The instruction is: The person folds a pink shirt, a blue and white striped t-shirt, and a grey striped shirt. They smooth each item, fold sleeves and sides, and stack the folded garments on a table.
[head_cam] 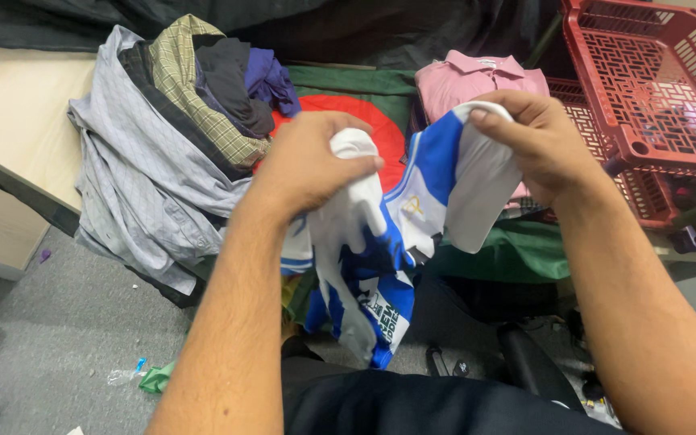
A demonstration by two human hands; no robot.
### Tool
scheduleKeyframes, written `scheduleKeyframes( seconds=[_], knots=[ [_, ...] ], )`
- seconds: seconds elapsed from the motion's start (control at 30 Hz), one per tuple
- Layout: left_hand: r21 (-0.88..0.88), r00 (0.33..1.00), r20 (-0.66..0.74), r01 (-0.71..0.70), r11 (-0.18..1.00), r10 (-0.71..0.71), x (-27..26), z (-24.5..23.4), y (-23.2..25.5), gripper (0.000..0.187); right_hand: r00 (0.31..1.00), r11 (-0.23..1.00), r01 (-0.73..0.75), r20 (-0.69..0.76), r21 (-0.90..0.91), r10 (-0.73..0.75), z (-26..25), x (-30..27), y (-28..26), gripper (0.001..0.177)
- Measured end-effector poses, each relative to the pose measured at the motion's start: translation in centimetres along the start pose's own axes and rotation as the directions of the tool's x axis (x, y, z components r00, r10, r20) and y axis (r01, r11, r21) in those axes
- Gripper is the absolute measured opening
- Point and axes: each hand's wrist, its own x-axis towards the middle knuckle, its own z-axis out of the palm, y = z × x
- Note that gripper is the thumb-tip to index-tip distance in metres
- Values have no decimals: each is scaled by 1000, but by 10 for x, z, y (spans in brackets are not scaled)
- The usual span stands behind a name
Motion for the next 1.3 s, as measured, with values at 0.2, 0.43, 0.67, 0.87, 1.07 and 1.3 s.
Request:
scheduleKeyframes(
  seconds=[0.2,0.43,0.67,0.87,1.07,1.3],
  knots=[
    [269,893,-444,57,961,71,-15,-48,-31,21,951,988,143,-268,-60,-154,-44,0,0,22],
    [359,757,-631,90,929,171,-24,-59,-58,18,918,977,162,-342,-137,-201,-65,-3,8,17],
    [214,669,-730,26,976,142,-18,-49,-69,13,917,928,109,-325,-356,-232,-68,-5,11,18],
    [-209,883,-432,99,973,-183,-18,-41,-48,21,931,960,89,-321,-265,-175,-46,-5,10,20],
    [-313,998,26,-52,948,63,-1,25,-13,77,994,970,109,40,-217,-102,8,4,0,18],
    [-198,995,56,96,975,-87,6,47,8,31,984,901,171,27,-399,-174,43,-1,-5,25]
  ],
)
